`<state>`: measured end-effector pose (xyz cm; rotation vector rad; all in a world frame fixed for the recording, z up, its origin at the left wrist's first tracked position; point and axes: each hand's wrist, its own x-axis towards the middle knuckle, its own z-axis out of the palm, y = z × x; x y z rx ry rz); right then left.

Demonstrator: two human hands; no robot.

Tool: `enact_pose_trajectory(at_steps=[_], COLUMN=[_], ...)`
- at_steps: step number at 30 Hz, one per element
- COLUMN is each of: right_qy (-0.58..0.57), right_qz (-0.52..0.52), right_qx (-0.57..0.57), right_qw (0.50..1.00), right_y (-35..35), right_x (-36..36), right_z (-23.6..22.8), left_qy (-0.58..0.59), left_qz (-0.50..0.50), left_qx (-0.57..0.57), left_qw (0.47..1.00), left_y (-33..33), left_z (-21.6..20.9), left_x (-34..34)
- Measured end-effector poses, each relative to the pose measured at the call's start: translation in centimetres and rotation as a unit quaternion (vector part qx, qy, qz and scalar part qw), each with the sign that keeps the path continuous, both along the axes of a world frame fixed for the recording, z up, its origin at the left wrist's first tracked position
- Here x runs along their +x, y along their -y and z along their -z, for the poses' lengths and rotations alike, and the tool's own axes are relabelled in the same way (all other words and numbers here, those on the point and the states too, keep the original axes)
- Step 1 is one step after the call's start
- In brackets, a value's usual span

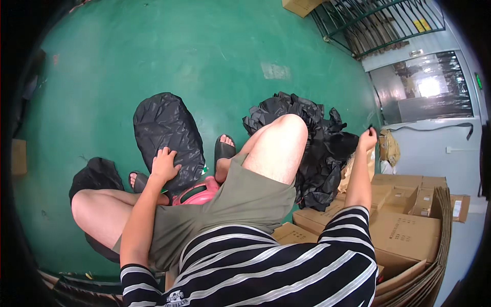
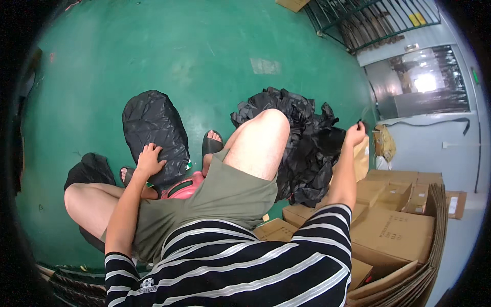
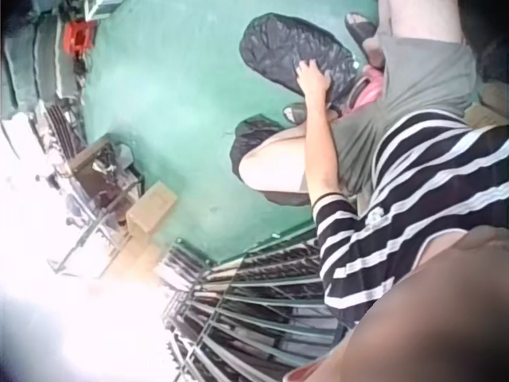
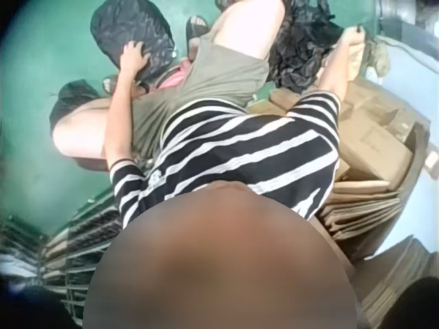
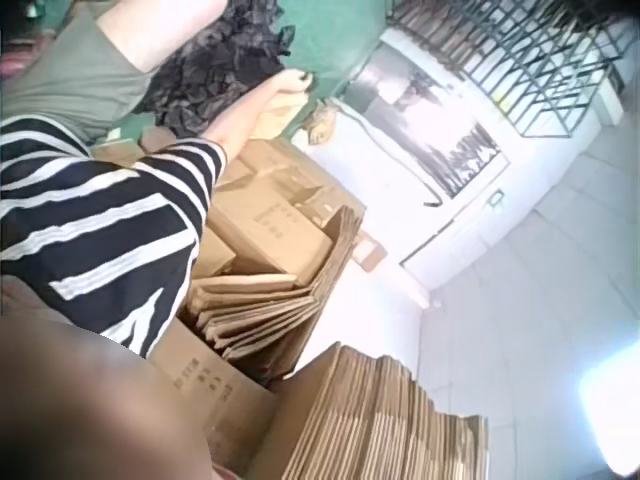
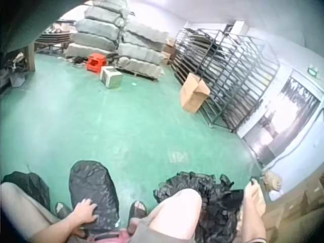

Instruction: Covering pink circular bases or equipment parts with black fabric covers.

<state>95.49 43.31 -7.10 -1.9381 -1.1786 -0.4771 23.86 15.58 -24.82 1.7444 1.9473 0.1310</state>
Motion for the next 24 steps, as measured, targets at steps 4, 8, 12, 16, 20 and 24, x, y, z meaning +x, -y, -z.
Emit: enact_pose_trajectory(at_steps=[4,8,12,16,20,24], right_qy=[0.055,-0.117,-0.128,-0.251,-0.352,-0.440], right_qz=[-0.253,-0.444,-0.566,-0.643,-0.642,-0.600], right_qx=[0.108,0.086,0.110,0.062,-0.022,-0.133], right_qw=[0.960,0.884,0.807,0.721,0.681,0.655], right_y=[0.6,5.8,12.1,16.5,18.7,19.1], right_x=[-16.7,-35.1,-45.8,-52.1,-55.0,-55.1], right_z=[-10.6,-16.0,-16.0,-12.3,-7.5,-2.6], left_qy=[-0.010,0.047,0.394,0.830,0.880,0.919], left_qz=[-0.006,-0.014,-0.140,-0.192,-0.223,-0.196], left_qx=[-0.024,-0.003,0.129,0.007,0.139,0.195], left_qw=[1.000,0.999,0.899,0.524,0.396,0.280], left_y=[-0.4,-0.3,-3.4,-1.4,1.7,4.2], left_z=[0.1,-4.0,-10.7,-15.7,-16.9,-19.5], left_x=[-0.7,-1.0,-0.2,-1.0,-2.3,-3.5])
